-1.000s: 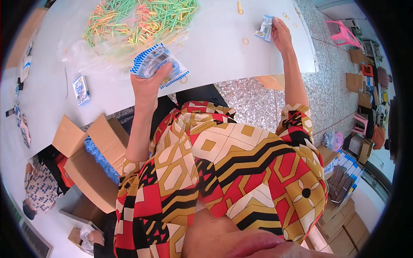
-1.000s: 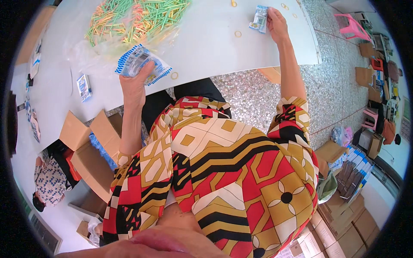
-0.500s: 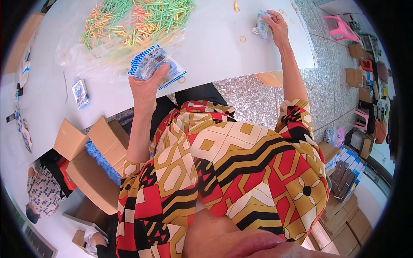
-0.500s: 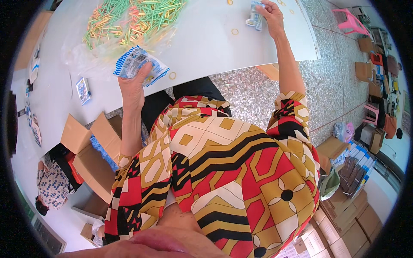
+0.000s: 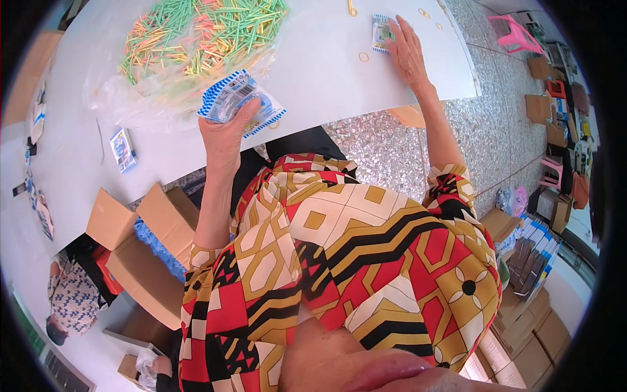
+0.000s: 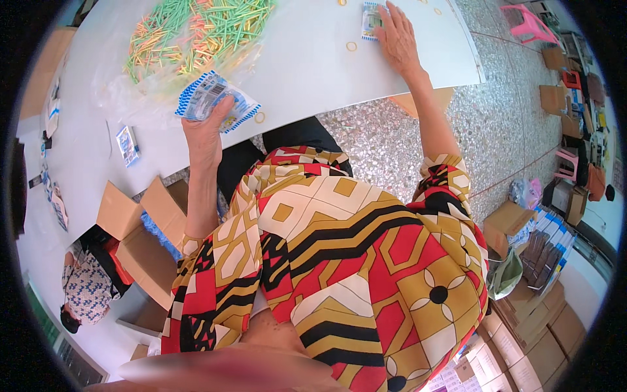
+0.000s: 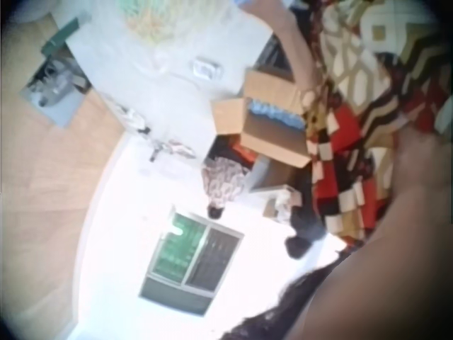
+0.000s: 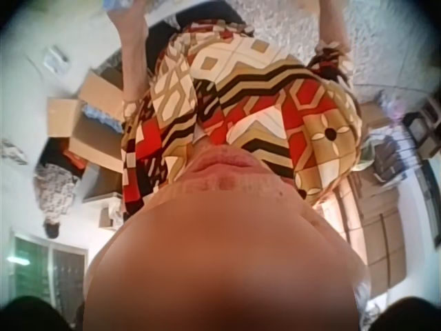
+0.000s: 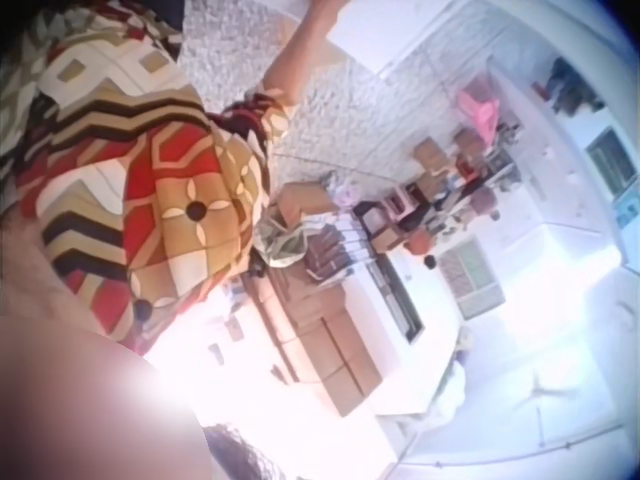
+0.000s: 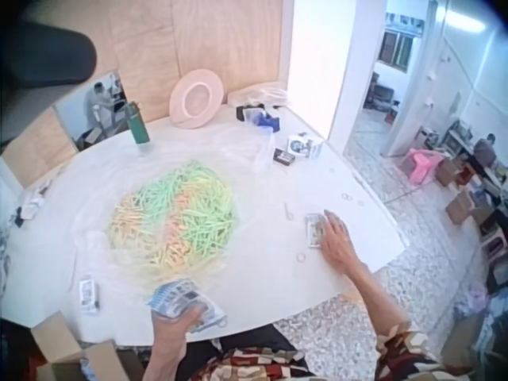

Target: Sorting colored rubber bands and placing them into small plastic bags.

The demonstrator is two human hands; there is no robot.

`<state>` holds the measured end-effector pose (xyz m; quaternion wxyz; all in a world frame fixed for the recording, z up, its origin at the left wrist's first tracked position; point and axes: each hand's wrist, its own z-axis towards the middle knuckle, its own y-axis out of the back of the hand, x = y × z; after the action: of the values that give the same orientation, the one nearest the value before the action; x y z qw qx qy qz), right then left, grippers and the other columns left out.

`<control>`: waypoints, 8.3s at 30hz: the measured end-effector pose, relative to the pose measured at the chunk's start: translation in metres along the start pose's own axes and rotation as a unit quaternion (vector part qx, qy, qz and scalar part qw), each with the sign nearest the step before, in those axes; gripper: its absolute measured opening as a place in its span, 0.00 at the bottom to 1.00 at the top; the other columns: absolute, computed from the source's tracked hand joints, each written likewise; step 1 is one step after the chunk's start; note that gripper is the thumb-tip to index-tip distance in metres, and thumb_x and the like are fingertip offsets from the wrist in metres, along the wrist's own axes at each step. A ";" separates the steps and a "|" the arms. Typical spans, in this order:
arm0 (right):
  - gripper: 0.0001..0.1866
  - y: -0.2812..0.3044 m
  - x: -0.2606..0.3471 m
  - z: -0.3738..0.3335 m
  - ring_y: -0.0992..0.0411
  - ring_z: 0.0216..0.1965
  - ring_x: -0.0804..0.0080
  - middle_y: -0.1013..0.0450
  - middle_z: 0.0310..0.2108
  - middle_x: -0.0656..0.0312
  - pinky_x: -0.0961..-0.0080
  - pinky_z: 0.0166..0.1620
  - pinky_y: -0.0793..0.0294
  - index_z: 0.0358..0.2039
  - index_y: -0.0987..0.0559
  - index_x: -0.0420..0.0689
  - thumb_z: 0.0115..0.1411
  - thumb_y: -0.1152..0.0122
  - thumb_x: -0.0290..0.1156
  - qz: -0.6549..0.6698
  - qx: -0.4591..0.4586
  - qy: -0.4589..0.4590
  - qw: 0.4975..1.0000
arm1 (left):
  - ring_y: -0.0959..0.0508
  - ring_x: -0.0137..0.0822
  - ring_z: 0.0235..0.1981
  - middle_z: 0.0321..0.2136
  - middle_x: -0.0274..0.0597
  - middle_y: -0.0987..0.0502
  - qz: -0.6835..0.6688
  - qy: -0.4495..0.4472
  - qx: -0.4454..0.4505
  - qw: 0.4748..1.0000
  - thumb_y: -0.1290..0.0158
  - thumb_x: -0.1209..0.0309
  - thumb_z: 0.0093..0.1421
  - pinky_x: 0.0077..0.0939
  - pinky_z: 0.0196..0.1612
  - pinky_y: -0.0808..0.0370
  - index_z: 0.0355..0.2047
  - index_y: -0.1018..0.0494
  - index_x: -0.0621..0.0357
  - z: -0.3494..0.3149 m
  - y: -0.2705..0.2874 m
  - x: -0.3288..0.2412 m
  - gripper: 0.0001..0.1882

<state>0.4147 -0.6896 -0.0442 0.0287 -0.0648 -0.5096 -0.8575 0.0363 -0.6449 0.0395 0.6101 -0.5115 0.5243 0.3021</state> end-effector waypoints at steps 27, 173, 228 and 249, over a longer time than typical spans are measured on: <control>0.08 -0.006 -0.082 0.037 0.30 0.32 0.75 0.26 0.28 0.63 0.80 0.38 0.32 0.29 0.22 0.41 0.54 0.43 0.32 0.191 0.125 -0.203 0.952 | 0.23 0.27 0.35 0.34 0.38 0.23 0.009 -0.003 -0.010 1.000 0.39 0.79 0.48 0.24 0.41 0.26 0.41 0.28 0.61 -0.004 0.004 0.001 0.19; 0.07 0.110 0.247 0.102 0.30 0.24 0.63 0.30 0.26 0.60 0.74 0.25 0.30 0.26 0.26 0.40 0.46 0.37 0.23 0.293 0.061 0.329 0.896 | 0.25 0.22 0.28 0.28 0.35 0.22 0.019 -0.081 -0.023 0.996 0.44 0.79 0.52 0.16 0.32 0.27 0.33 0.23 0.64 0.001 0.005 -0.023 0.07; 0.08 0.002 0.090 0.170 0.31 0.25 0.78 0.28 0.22 0.62 0.80 0.30 0.31 0.34 0.24 0.40 0.55 0.44 0.29 0.483 0.229 -0.083 0.841 | 0.24 0.26 0.32 0.31 0.36 0.24 -0.086 -0.035 -0.028 0.995 0.38 0.80 0.45 0.23 0.38 0.25 0.39 0.27 0.60 -0.005 0.021 -0.022 0.19; 0.08 0.122 0.216 0.110 0.29 0.33 0.76 0.27 0.36 0.56 0.83 0.35 0.29 0.35 0.26 0.35 0.53 0.45 0.15 0.523 -0.017 0.223 0.822 | 0.23 0.24 0.30 0.30 0.36 0.22 -0.060 -0.045 0.001 0.997 0.39 0.80 0.47 0.20 0.36 0.25 0.36 0.25 0.63 -0.005 0.011 -0.020 0.13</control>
<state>0.2237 -0.6477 0.1447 0.5847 -0.1294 -0.3637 -0.7135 0.0196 -0.6432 0.0552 0.6502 -0.5275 0.4652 0.2874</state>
